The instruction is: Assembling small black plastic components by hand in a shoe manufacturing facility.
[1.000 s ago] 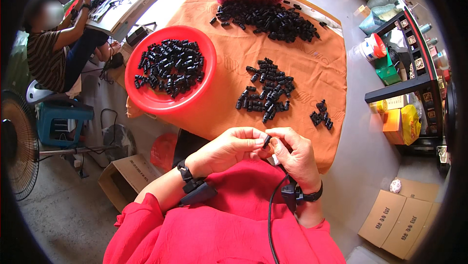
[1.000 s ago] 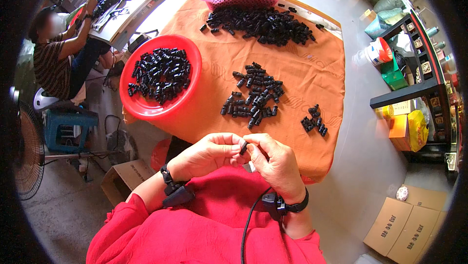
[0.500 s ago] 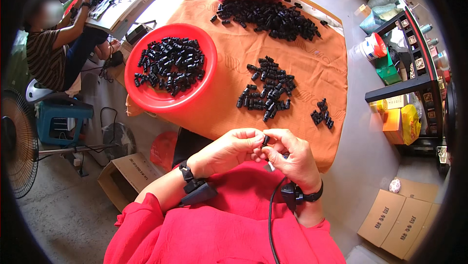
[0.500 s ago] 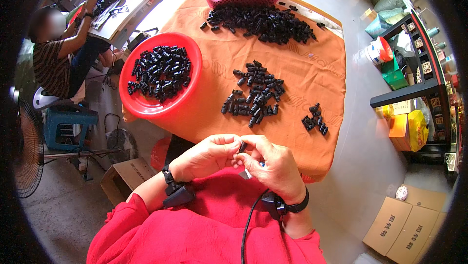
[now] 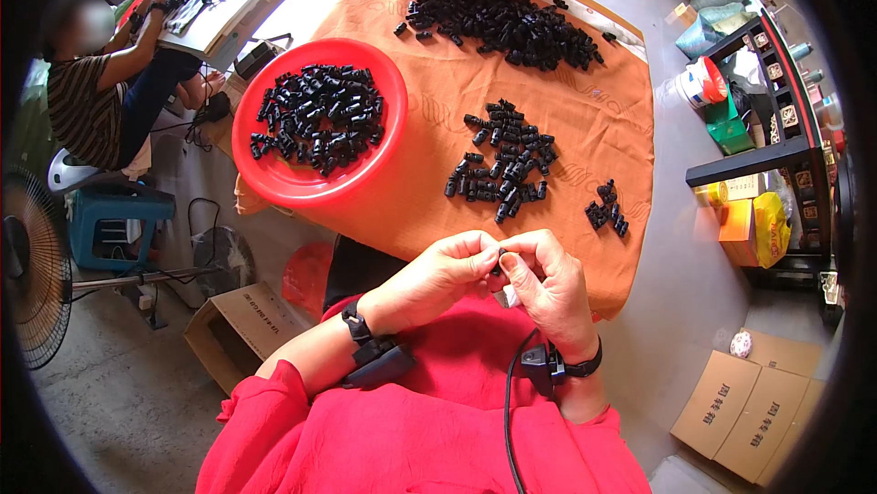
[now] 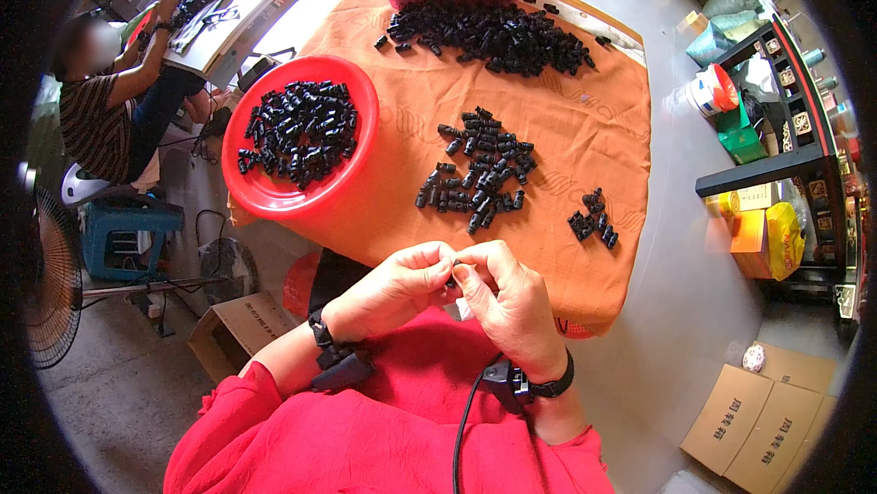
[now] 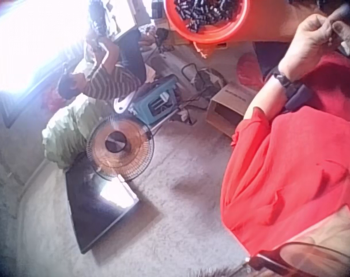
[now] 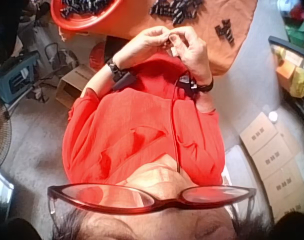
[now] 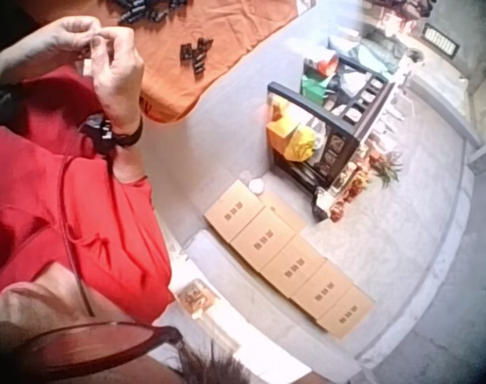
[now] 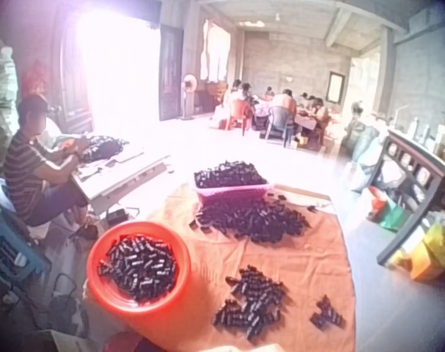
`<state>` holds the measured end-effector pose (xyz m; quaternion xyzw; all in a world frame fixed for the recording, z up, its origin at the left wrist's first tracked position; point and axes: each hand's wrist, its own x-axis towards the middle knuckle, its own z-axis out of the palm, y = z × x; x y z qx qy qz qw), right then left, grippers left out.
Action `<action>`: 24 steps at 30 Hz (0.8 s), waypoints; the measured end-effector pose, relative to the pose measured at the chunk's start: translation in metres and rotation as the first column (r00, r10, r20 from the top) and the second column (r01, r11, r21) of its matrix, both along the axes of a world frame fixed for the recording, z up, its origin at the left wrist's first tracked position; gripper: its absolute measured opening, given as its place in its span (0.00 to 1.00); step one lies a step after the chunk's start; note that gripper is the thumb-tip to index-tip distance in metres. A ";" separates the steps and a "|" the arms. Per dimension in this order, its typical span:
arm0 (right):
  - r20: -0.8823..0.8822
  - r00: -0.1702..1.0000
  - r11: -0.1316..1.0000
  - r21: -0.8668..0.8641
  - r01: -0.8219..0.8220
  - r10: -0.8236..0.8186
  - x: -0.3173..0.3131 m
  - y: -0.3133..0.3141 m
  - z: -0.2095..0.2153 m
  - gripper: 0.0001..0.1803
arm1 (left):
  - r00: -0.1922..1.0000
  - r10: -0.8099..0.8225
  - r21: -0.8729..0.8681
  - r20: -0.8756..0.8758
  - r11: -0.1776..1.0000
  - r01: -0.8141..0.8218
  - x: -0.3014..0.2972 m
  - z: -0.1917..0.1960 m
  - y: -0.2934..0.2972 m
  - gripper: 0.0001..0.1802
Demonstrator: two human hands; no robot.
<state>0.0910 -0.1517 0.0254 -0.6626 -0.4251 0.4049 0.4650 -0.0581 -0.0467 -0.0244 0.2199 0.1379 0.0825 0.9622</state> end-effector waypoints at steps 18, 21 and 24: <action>0.130 0.987 0.995 0.033 0.093 -0.096 -0.006 0.008 -0.007 0.09 | 0.992 0.114 0.011 -0.051 0.994 -0.113 0.006 -0.004 -0.014 0.16; 0.220 0.966 0.991 0.039 0.128 -0.134 -0.005 0.009 -0.006 0.10 | 0.986 0.142 0.036 -0.082 0.990 -0.140 0.008 0.000 -0.015 0.15; 0.282 0.943 0.984 0.022 0.178 -0.177 -0.007 0.011 -0.006 0.10 | 0.982 0.157 0.014 -0.107 0.988 -0.157 0.008 0.003 -0.015 0.14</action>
